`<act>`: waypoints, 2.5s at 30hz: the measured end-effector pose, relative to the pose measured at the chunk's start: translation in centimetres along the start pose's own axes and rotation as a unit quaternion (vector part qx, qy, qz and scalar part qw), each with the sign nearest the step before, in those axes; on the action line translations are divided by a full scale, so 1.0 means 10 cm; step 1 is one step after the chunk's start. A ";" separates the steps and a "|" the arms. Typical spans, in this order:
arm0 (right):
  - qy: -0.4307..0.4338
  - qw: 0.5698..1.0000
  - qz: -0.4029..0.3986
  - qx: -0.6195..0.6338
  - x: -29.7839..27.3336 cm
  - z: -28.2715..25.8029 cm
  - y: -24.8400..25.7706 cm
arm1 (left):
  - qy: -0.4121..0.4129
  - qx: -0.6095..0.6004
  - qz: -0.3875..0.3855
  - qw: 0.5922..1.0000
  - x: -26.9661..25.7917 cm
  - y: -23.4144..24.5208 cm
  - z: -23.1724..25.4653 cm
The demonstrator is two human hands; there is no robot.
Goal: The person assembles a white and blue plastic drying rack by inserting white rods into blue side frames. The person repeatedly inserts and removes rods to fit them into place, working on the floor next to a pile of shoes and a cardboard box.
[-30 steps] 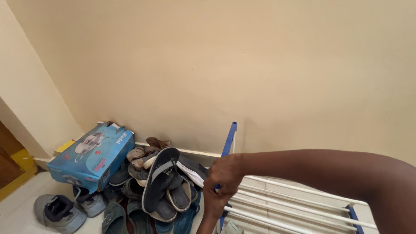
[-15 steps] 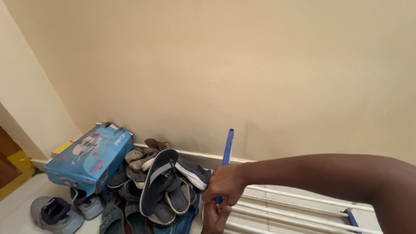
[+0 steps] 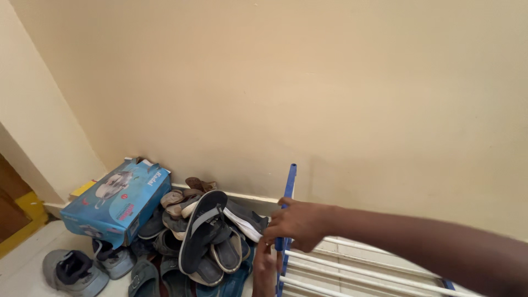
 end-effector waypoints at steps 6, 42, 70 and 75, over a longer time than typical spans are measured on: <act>-0.153 0.939 0.286 0.119 -0.45 0.52 -0.27 | 0.265 0.138 0.131 0.945 0.55 0.45 0.00; -0.191 0.583 0.637 0.466 1.65 2.90 -3.06 | -0.151 0.575 -0.643 0.483 2.79 -0.79 -0.44; -0.471 0.485 0.503 0.537 1.41 2.16 -2.22 | 0.214 0.592 -0.466 0.623 3.08 -1.06 -0.66; -0.448 0.510 0.533 0.505 1.43 2.20 -2.35 | 0.038 0.678 -0.443 0.585 3.46 -1.51 -0.23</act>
Point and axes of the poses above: each hand's wrist, its own x-axis towards the middle knuckle, its own y-axis out of the back of the hand, z = x × y, the point moved 2 cm from there along x, towards the middle knuckle, and after that the axes turned 10 degrees about -y, right-handed, at the moved point
